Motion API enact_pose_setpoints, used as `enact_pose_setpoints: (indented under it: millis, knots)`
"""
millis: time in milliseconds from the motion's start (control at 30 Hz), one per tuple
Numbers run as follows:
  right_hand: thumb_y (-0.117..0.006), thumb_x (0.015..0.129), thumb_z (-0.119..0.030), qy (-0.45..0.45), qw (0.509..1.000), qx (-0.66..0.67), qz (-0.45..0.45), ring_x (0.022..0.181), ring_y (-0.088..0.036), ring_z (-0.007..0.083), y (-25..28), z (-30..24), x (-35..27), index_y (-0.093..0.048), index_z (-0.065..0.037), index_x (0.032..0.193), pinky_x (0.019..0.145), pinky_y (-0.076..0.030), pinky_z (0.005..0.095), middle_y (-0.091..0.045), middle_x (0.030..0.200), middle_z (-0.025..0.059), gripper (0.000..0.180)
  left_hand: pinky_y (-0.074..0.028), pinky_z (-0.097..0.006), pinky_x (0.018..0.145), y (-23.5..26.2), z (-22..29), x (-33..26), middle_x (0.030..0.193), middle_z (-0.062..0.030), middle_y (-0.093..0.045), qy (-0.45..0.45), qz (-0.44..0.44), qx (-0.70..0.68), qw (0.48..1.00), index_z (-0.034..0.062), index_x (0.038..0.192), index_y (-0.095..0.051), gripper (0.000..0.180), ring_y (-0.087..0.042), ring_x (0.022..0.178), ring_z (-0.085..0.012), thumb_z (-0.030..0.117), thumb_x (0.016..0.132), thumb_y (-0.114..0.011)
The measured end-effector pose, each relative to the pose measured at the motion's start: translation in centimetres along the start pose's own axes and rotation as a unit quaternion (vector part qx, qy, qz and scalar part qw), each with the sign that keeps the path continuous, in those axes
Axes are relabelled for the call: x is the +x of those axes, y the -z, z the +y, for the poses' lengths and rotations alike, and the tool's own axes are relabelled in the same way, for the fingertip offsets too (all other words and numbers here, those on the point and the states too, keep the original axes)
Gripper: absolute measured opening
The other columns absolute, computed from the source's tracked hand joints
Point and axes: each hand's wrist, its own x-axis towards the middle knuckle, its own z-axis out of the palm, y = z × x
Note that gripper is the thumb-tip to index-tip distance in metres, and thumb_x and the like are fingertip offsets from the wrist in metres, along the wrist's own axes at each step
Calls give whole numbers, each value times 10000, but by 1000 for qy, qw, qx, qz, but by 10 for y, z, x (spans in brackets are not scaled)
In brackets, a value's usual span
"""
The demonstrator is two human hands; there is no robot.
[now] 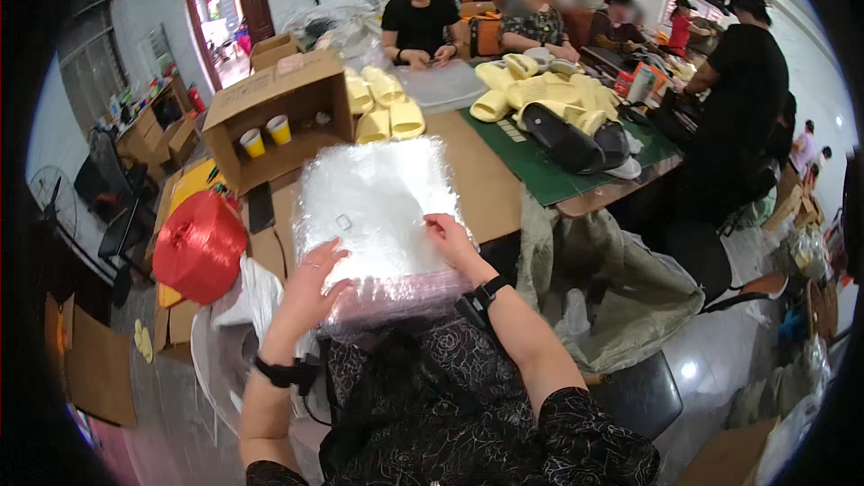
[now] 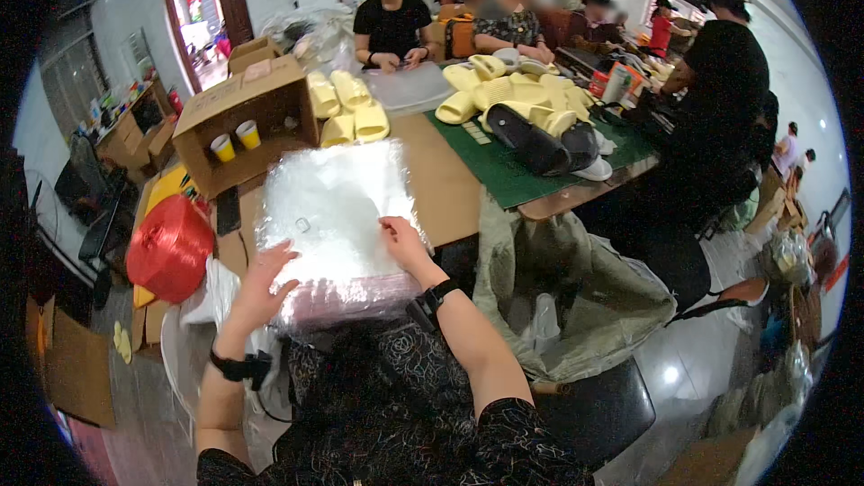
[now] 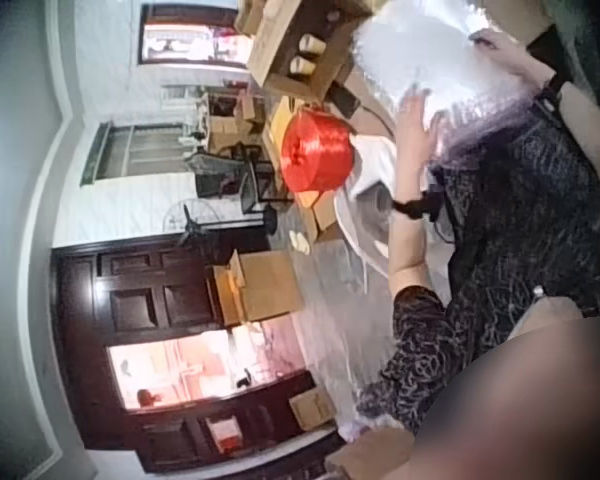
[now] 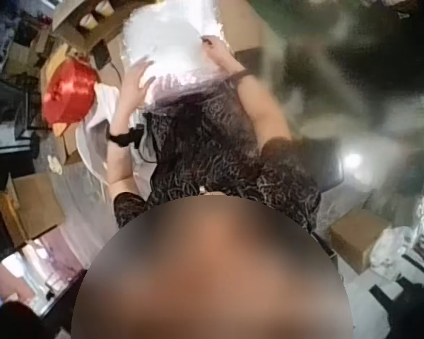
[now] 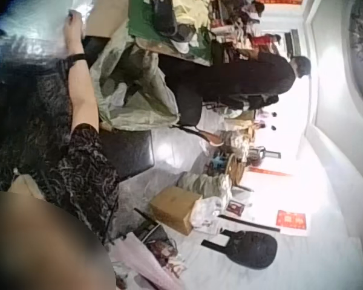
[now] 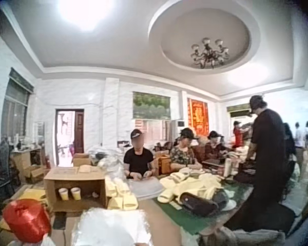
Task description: The recorder is seen placing pairs of plastic sandals/slides into transparent plastic bags.
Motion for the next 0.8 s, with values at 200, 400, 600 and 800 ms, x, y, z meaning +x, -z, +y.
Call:
enact_pose_setpoints:
  millis: [200, 400, 600, 800]
  knots:
    - [-595, 900, -70, -130, 937, 315, 80, 847, -598, 137, 93, -24, 41, -580, -13, 1196, 732, -517, 288, -626, 1092, 69, 302, -433, -430, 1000, -87, -47, 10, 1231, -167, -619, 14, -19, -42, 999, 67, 1139, -654, 312, -550, 1151, -367, 214, 865, -635]
    - [-574, 890, -42, -107, 891, 226, 380, 885, -582, 196, 264, 32, 102, -339, 34, 1431, 693, -524, 324, -435, 1403, 173, 595, -442, -439, 949, -107, -55, 6, 1179, -134, -646, 48, 45, -113, 991, 82, 1037, -710, 262, -563, 1080, -348, 192, 803, -666]
    - [-633, 879, -50, -127, 830, 367, 400, 862, -602, 230, 315, 61, 122, -520, -16, 1034, 698, -567, 369, -561, 935, 100, 195, -411, -437, 975, -110, -53, 1, 1208, -119, -629, 49, 37, -73, 995, 96, 1063, -702, 304, -553, 1085, -337, 217, 786, -682]
    - [-618, 900, -19, -126, 866, 431, 218, 735, -594, 179, 293, 84, 122, -545, 58, 1018, 672, -532, 296, -590, 816, 132, 159, -381, -437, 1003, -113, -44, 12, 1199, -110, -635, 42, 38, -84, 995, 99, 1055, -698, 318, -553, 1118, -315, 210, 757, -707]
